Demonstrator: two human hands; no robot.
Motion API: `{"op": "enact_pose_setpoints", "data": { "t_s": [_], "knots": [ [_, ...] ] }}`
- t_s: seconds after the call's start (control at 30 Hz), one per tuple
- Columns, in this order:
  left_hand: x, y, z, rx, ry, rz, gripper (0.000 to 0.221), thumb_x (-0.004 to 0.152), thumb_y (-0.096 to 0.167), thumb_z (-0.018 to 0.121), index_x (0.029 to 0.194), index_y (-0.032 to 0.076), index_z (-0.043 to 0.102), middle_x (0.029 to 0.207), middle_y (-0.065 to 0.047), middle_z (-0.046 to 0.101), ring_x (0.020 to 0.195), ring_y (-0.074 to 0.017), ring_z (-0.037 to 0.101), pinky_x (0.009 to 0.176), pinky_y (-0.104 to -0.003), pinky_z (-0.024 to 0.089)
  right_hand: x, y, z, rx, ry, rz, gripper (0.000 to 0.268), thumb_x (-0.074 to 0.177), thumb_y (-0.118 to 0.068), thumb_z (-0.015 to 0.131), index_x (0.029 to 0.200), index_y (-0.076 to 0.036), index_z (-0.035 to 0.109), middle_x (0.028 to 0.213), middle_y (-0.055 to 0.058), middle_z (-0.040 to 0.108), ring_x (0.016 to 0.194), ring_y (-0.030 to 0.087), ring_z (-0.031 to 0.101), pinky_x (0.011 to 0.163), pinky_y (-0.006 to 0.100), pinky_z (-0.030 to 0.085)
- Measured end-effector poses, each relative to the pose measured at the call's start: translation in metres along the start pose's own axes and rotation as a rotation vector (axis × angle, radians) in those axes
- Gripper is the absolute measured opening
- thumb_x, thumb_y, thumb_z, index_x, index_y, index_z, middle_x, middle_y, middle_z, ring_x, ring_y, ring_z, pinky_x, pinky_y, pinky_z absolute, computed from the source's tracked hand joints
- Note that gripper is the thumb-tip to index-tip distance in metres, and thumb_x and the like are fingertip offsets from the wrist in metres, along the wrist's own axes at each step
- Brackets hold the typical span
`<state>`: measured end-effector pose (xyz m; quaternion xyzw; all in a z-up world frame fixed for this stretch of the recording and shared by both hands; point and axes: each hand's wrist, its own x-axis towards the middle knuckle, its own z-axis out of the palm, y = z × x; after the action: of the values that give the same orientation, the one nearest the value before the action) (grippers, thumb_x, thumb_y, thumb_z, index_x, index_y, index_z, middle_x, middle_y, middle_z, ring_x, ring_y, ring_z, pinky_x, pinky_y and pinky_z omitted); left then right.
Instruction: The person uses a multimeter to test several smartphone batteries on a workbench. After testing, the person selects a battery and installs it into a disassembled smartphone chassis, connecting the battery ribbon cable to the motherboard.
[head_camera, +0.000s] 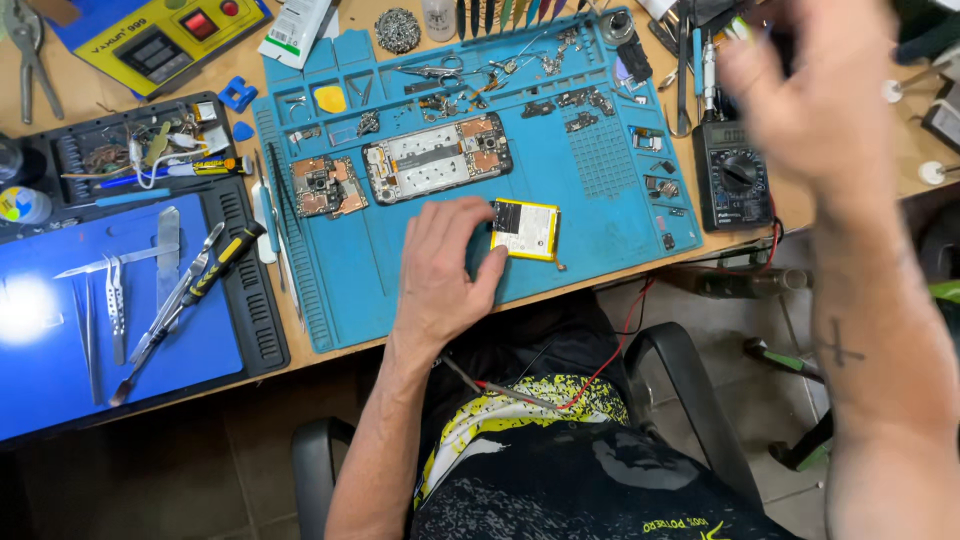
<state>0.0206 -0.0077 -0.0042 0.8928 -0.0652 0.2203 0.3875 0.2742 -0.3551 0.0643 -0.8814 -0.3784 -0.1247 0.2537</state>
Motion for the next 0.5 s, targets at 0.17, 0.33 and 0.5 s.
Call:
{"op": "enact_pose_setpoints", "data": {
  "t_s": [0.17,0.33,0.5],
  "knots": [
    [0.004,0.005,0.003,0.177,-0.226,0.112,0.059,0.1,0.034,0.07,0.15,0.007,0.057,0.166,-0.013,0.06,0.15,-0.0378,0.053,0.115,-0.054,0.041,-0.049,-0.153,0.052,0.278,-0.279,-0.094,0.047,0.109,-0.016,0.071,0.15,0.003,0.057,0.15,0.023,0.065,0.14,0.04,0.058,0.121,0.051,0.046],
    [0.002,0.004,0.017,0.322,-0.254,0.171,0.052,0.112,0.033,0.065,0.157,0.008,0.056,0.151,-0.011,0.063,0.147,-0.0327,0.053,0.121,-0.055,0.036,-0.09,-0.133,0.107,0.698,-0.067,0.142,0.045,0.109,0.002,0.065,0.153,0.006,0.056,0.138,0.022,0.067,0.125,0.036,0.073,0.1,0.045,0.062],
    [-0.003,-0.002,0.018,0.221,-0.235,0.175,0.065,0.101,0.032,0.082,0.157,0.011,0.055,0.142,-0.008,0.06,0.137,-0.0314,0.056,0.119,-0.055,0.034,-0.098,-0.124,0.12,0.794,0.027,0.215,0.042,0.108,0.009,0.055,0.149,0.003,0.062,0.133,0.019,0.068,0.121,0.028,0.073,0.098,0.038,0.062]
  ]
}}
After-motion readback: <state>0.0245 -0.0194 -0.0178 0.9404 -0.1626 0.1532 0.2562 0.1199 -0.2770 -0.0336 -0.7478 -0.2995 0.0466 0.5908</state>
